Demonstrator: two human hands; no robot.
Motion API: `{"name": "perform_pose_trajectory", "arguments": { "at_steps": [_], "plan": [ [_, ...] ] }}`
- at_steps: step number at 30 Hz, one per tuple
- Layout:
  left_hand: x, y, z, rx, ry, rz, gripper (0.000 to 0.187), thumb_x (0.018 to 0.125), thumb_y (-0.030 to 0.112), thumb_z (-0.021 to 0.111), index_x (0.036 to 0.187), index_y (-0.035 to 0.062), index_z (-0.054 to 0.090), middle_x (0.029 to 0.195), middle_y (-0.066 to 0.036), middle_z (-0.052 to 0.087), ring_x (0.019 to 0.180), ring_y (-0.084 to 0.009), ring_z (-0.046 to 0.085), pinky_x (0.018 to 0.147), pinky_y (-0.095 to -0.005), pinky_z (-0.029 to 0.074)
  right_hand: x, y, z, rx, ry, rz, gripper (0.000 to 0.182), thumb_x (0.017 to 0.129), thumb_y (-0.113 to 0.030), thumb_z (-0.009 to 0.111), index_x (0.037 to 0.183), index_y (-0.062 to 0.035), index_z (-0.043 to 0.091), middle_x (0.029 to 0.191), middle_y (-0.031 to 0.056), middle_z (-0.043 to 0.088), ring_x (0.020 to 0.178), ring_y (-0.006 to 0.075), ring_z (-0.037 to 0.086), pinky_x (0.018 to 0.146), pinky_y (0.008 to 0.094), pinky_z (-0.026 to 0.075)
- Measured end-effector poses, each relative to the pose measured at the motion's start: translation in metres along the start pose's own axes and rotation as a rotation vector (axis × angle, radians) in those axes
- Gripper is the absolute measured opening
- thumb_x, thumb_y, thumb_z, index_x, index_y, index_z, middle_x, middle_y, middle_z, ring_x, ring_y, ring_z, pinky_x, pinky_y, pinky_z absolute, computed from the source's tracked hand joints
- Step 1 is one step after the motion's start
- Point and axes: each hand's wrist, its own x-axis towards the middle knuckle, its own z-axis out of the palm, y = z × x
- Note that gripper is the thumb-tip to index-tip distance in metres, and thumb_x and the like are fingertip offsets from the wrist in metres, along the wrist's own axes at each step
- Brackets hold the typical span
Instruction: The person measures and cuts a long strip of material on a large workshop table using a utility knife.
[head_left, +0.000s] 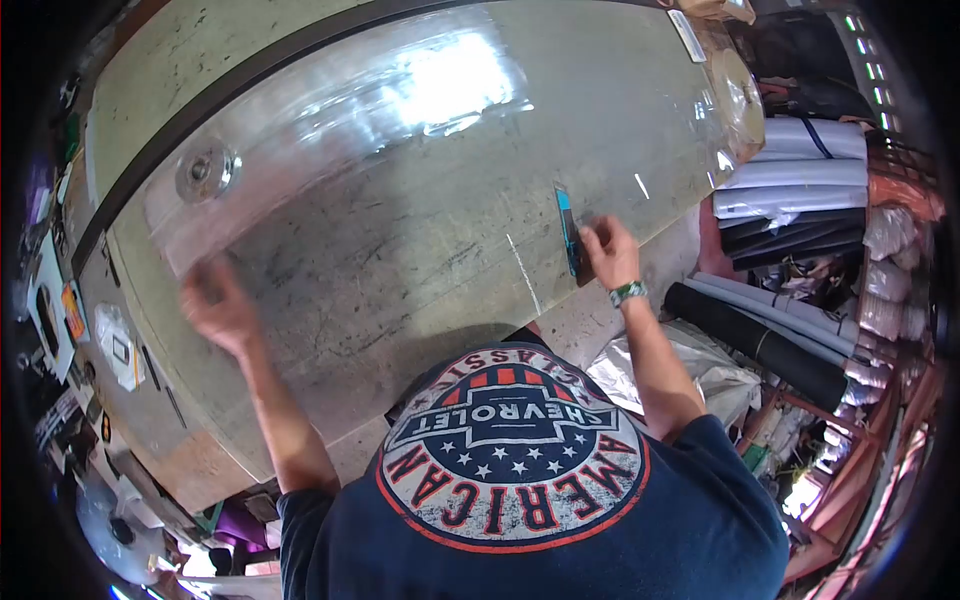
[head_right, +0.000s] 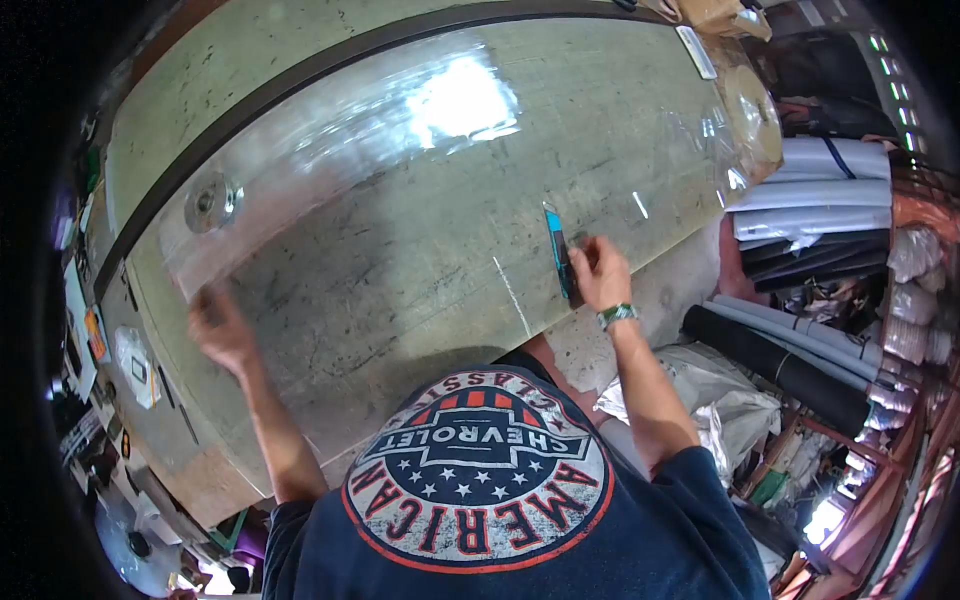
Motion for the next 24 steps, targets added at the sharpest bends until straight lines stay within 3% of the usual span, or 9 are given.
{"name": "perform_pose_trajectory", "arguments": {
  "at_steps": [2,4,5,8,11,16,17,20,24],
  "plan": [
    [-0.046,0.094,-0.005,-0.197,-0.397,-0.043,0.026,0.09,0.019,0.08,0.112,0.0053,0.075,0.11,-0.013,0.073,0.105,-0.0296,0.068,0.095,-0.0407,0.053,-0.019,0.013,0.015,-0.04,-0.037,-0.048,0.033,0.091,-0.027,0.078,0.105,-0.0003,0.067,0.092,0.0203,0.07,0.083,0.0383,0.068,0.074,0.0457,0.054],
    [-0.102,0.155,0.009,-0.338,-0.67,0.144,0.03,0.089,0.019,0.079,0.114,0.0052,0.073,0.114,-0.014,0.072,0.107,-0.0298,0.068,0.095,-0.0409,0.053,-0.027,0.008,0.026,-0.067,0.014,-0.123,0.035,0.089,-0.027,0.079,0.108,-0.0002,0.066,0.095,0.0206,0.069,0.087,0.0399,0.068,0.077,0.0482,0.054],
    [-0.125,0.184,0.016,-0.406,-0.714,0.365,0.036,0.086,0.021,0.082,0.117,0.0054,0.072,0.115,-0.015,0.071,0.113,-0.0338,0.064,0.099,-0.044,0.051,-0.03,0.006,0.031,-0.08,0.042,-0.159,0.036,0.089,-0.026,0.08,0.109,-0.0001,0.065,0.096,0.0208,0.069,0.089,0.0407,0.067,0.078,0.0494,0.053],
    [-0.201,0.248,0.051,-0.34,-0.794,0.543,0.051,0.086,0.036,0.081,0.126,0.0066,0.069,0.129,-0.013,0.063,0.124,-0.0319,0.054,0.102,-0.0466,0.044,-0.029,0.01,0.039,-0.008,0.016,-0.11,0.037,0.088,-0.024,0.081,0.11,0.0007,0.064,0.1,0.0214,0.069,0.093,0.0415,0.067,0.08,0.0503,0.053],
    [-0.234,0.281,0.079,-0.166,-0.776,0.619,0.054,0.086,0.041,0.079,0.128,0.0085,0.068,0.128,-0.011,0.06,0.123,-0.0314,0.052,0.1,-0.0466,0.042,-0.026,0.01,0.035,0.016,-0.02,-0.094,0.033,0.086,-0.02,0.081,0.106,0.0021,0.065,0.096,0.0234,0.069,0.092,0.043,0.067,0.08,0.0513,0.053],
    [-0.235,0.29,0.092,-0.175,-0.725,0.531,0.038,0.083,0.031,0.081,0.116,0.0132,0.074,0.114,-0.01,0.062,0.112,-0.0331,0.055,0.094,-0.0472,0.045,-0.01,0.013,0.026,-0.018,-0.163,-0.076,0.032,0.087,-0.026,0.08,0.097,0.0007,0.066,0.095,0.0246,0.07,0.089,0.0476,0.069,0.076,0.0543,0.055],
    [-0.234,0.291,0.093,-0.197,-0.718,0.508,0.035,0.082,0.029,0.082,0.113,0.013,0.074,0.112,-0.009,0.062,0.11,-0.0334,0.055,0.093,-0.0469,0.045,-0.007,0.014,0.022,-0.087,-0.225,-0.079,0.039,0.09,-0.037,0.076,0.097,0.0003,0.066,0.096,0.0255,0.071,0.088,0.0479,0.07,0.074,0.0553,0.056],
    [-0.234,0.297,0.093,-0.21,-0.686,0.448,0.024,0.08,0.021,0.083,0.101,0.0114,0.075,0.105,-0.01,0.064,0.106,-0.0341,0.057,0.091,-0.0464,0.046,0.0,0.014,0.015,-0.079,-0.065,-0.21,0.044,0.094,-0.043,0.071,0.099,0.0002,0.066,0.095,0.0251,0.071,0.088,0.0465,0.071,0.074,0.0556,0.056],
    [-0.232,0.306,0.087,-0.143,-0.733,0.429,0.015,0.079,0.013,0.079,0.09,0.0078,0.071,0.099,-0.013,0.064,0.103,-0.0351,0.058,0.09,-0.0476,0.046,0.027,0.007,0.008,-0.169,-0.23,-0.268,0.03,0.094,-0.032,0.068,0.095,-0.0012,0.07,0.094,0.0225,0.072,0.086,0.0416,0.073,0.071,0.0527,0.059]
  ]
}}
